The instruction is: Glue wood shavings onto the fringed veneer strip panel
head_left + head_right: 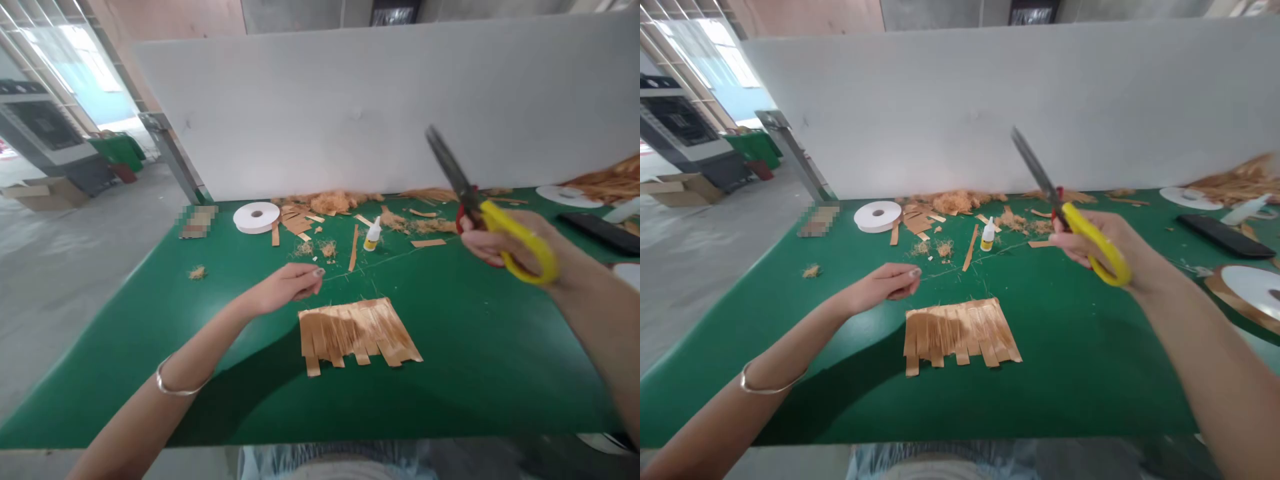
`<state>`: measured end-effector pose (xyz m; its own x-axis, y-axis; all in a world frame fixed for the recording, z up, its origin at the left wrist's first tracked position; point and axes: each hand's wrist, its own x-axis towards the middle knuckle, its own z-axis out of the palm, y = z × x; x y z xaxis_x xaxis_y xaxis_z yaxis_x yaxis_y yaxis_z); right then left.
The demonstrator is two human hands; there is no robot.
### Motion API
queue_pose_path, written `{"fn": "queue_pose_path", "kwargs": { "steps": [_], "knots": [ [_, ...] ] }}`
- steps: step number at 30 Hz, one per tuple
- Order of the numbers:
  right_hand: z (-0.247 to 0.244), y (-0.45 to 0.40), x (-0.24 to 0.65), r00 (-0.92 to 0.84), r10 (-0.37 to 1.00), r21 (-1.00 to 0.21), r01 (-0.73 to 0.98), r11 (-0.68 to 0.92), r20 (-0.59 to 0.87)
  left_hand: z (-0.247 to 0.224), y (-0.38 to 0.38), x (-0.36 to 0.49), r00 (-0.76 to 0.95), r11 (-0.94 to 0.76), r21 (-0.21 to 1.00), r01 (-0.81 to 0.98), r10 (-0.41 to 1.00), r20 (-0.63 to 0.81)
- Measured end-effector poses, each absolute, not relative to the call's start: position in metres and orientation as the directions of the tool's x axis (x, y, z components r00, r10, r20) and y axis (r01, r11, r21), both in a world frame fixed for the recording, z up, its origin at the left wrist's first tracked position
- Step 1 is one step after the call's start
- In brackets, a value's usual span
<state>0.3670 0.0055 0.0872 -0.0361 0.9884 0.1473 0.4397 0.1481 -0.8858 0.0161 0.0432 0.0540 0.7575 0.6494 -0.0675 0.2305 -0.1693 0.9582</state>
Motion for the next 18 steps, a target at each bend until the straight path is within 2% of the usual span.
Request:
{"fn": "queue_pose_path", "kwargs": {
  "steps": [2, 5, 7, 9, 13, 18],
  "knots": [
    [0.069, 0.004, 0.371, -0.005, 0.996, -0.773, 0.630, 0.070, 0.086, 0.056, 0.043, 0.003, 0.686, -0.169, 0.960, 0.224, 0.727, -0.032],
    [0.052, 0.000, 0.370, -0.045, 0.999, -0.499, 0.866, 0.034, -0.010, 0.060, 0.044, -0.003, 0.611, -0.205, 0.952, 0.225, 0.791, 0.026],
    [0.047, -0.005, 0.363, -0.096, 0.992, -0.313, 0.947, 0.066, -0.081, 0.064, 0.046, -0.003, 0.580, -0.237, 0.947, 0.216, 0.812, 0.070],
    [0.044, -0.011, 0.353, -0.163, 0.977, -0.204, 0.970, 0.134, -0.134, 0.070, 0.048, -0.001, 0.556, -0.256, 0.946, 0.197, 0.824, 0.108],
    [0.040, -0.016, 0.331, -0.291, 0.941, -0.172, 0.950, 0.262, -0.174, 0.083, 0.052, 0.004, 0.536, -0.284, 0.945, 0.164, 0.830, 0.156],
    [0.036, -0.009, 0.315, -0.362, 0.914, -0.123, 0.931, 0.344, -0.185, 0.095, 0.053, 0.012, 0.557, -0.345, 0.925, 0.159, 0.805, 0.205]
  ]
}}
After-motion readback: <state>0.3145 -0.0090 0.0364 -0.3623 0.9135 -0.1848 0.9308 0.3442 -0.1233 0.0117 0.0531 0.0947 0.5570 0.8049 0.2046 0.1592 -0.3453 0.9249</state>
